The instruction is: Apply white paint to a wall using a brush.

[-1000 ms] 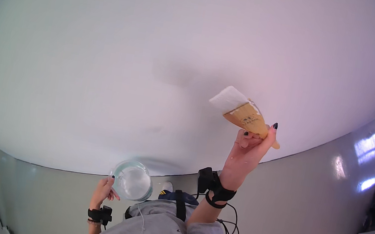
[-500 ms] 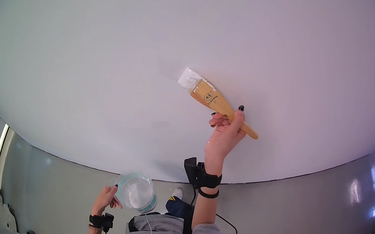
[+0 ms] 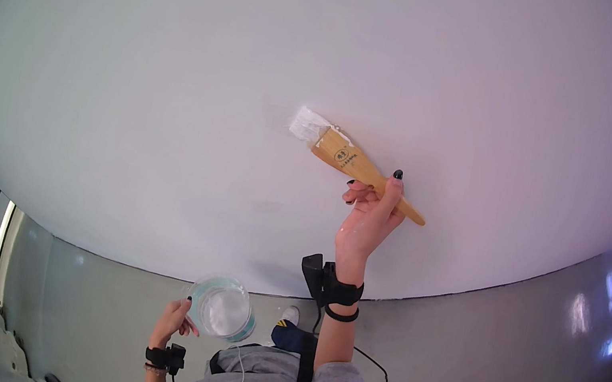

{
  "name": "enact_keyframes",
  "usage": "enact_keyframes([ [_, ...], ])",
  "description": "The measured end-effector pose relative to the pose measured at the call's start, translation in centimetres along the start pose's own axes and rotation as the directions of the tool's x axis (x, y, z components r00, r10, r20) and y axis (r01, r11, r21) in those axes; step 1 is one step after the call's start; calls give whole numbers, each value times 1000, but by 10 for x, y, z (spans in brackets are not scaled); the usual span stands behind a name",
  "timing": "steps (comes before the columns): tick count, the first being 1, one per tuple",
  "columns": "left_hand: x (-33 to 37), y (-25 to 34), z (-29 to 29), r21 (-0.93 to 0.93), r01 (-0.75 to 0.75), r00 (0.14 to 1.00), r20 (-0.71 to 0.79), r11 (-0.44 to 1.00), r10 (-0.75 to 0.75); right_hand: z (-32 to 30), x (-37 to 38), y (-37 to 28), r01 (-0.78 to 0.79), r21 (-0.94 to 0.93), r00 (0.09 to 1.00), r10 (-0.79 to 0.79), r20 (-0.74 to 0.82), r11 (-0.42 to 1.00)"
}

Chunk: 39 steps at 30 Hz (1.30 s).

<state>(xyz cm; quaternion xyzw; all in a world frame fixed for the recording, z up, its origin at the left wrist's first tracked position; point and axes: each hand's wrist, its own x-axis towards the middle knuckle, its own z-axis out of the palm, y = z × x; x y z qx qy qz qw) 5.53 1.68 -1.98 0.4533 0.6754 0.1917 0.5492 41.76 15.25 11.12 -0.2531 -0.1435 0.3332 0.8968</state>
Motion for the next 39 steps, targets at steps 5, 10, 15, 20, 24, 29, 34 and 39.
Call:
enact_keyframes([
  [5, 2, -7, -1, 1, -26, 999, 19, 1000, 26, -8, -6, -10, 36, -38, 999, -37, -21, 999],
  [10, 0, 1, -1, -16, -39, 999, 18, 999, 39, -23, -16, -31, 59, -82, 978, -74, -193, 995],
  [15, -2, 6, -2, -13, -43, 998, 36, 999, 43, -21, -26, -42, 95, -71, 976, -107, -192, 993],
  [20, -5, 8, -1, 9, -53, 998, 30, 999, 53, 5, -26, -32, 115, -88, 993, -116, -1, 989],
  [24, -6, 6, 0, -11, -55, 998, 13, 998, 55, 15, -16, -39, 169, -144, 984, -159, 81, 975],
  [29, 4, -12, -2, -50, -58, 998, 36, 997, 60, 4, -3, -60, 220, -233, 975, -218, 33, 947],
  [34, 3, -5, 0, -42, -60, 998, 25, 997, 61, -22, -14, -80, 273, -181, 944, -299, -139, 945],
  [39, 4, -2, 1, -50, -65, 998, 16, 997, 66, -22, -61, -53, 469, -231, 859, -501, -104, 852],
])
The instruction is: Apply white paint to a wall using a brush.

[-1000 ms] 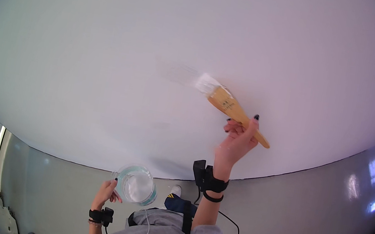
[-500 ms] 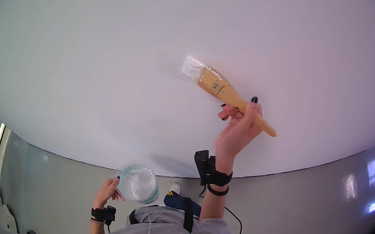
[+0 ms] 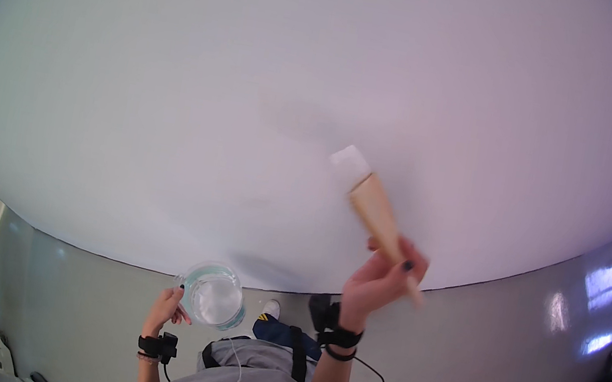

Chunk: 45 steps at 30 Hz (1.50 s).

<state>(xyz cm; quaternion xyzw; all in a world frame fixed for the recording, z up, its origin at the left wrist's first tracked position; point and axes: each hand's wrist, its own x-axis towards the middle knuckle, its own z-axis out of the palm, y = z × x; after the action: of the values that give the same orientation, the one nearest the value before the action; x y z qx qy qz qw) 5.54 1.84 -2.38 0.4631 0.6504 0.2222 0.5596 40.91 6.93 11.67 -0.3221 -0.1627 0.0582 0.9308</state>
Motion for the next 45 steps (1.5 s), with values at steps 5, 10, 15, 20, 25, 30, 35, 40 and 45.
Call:
enact_keyframes([
  [5, -5, 3, 0, 7, -46, 999, -1, 999, 46, -32, -49, 22, 790, -311, 601, -561, 569, 529],
  [10, -9, -2, 0, 22, 6, 1000, -12, 1000, -6, -15, -62, 33, 684, -282, 695, -482, 534, 673],
  [15, -11, 9, 2, 50, 79, 996, -38, 996, -77, -15, -59, 42, 670, -309, 704, -445, 553, 675],
  [20, -5, 3, 0, 80, 75, 997, -36, 994, -72, -15, -51, 47, 698, -283, 680, -484, 552, 658],
  [25, -6, 5, 1, 81, 79, 996, -58, 994, -75, -16, -45, 42, 690, -255, 677, -478, 559, 678],
  [30, -6, 6, 1, 75, 40, 999, -23, 996, -38, -36, -52, 38, 554, -155, 722, -379, 579, 818],
  [35, -4, 2, -2, 58, 28, 1000, 11, 998, -29, -37, -60, 16, 612, -305, 672, -277, 687, 729],
  [40, 0, -5, -6, 44, 29, 999, 39, 999, -31, -16, -54, 11, 638, -216, 666, -389, 637, 739],
  [45, -1, 0, -6, 33, 34, 997, 70, 999, -36, -10, -48, 16, 613, -287, 710, -353, 609, 736],
])
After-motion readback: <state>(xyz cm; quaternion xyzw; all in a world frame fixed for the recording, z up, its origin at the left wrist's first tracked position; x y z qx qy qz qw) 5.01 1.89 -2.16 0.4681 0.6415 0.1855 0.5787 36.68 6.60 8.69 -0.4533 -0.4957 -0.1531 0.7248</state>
